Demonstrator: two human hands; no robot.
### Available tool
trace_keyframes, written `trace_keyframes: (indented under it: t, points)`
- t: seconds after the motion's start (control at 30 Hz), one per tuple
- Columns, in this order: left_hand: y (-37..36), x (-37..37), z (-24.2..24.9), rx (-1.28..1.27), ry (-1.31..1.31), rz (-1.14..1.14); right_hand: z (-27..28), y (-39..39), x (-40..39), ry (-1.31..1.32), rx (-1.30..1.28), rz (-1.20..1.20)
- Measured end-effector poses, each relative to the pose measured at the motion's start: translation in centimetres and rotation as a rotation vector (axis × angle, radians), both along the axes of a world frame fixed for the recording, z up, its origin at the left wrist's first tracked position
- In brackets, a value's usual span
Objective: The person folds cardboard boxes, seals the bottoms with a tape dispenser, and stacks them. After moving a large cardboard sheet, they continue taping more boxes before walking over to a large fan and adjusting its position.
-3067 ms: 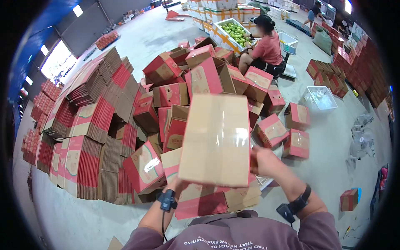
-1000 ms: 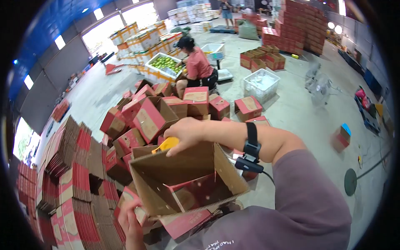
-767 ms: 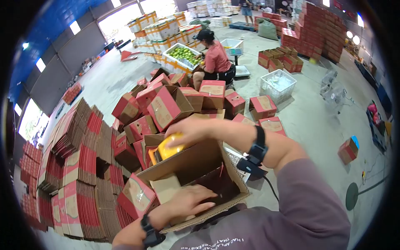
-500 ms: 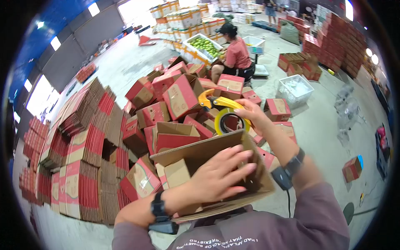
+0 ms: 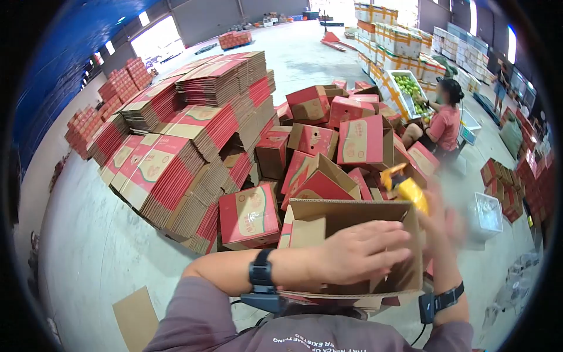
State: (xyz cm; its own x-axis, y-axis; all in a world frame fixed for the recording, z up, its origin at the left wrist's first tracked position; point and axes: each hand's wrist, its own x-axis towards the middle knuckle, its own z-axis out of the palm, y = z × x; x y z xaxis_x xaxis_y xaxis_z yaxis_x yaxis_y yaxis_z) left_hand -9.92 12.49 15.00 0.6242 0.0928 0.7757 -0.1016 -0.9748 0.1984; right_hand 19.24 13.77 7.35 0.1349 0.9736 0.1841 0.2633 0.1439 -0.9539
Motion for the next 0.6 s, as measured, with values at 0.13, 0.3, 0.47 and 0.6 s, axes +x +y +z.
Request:
trace_keyframes:
  t: [0.13,0.3,0.47,0.6]
  points:
    - [1.9,-8.8,-1.8,-0.091,0.349,0.264,-3.0,0.0,-0.4,-0.165,-0.084,0.036]
    - [-1.9,-12.1,-8.0,-0.383,0.445,0.271,-4.5,0.1,-0.5,0.192,-0.065,-0.108]
    - [-3.2,-6.8,-7.7,-0.345,0.67,-0.081,-5.1,2.7,-3.2,-0.01,-0.114,-0.148]
    - [-1.1,-3.2,-4.8,-0.033,0.312,-0.348,-3.4,2.0,-6.6,0.281,-0.157,0.233]
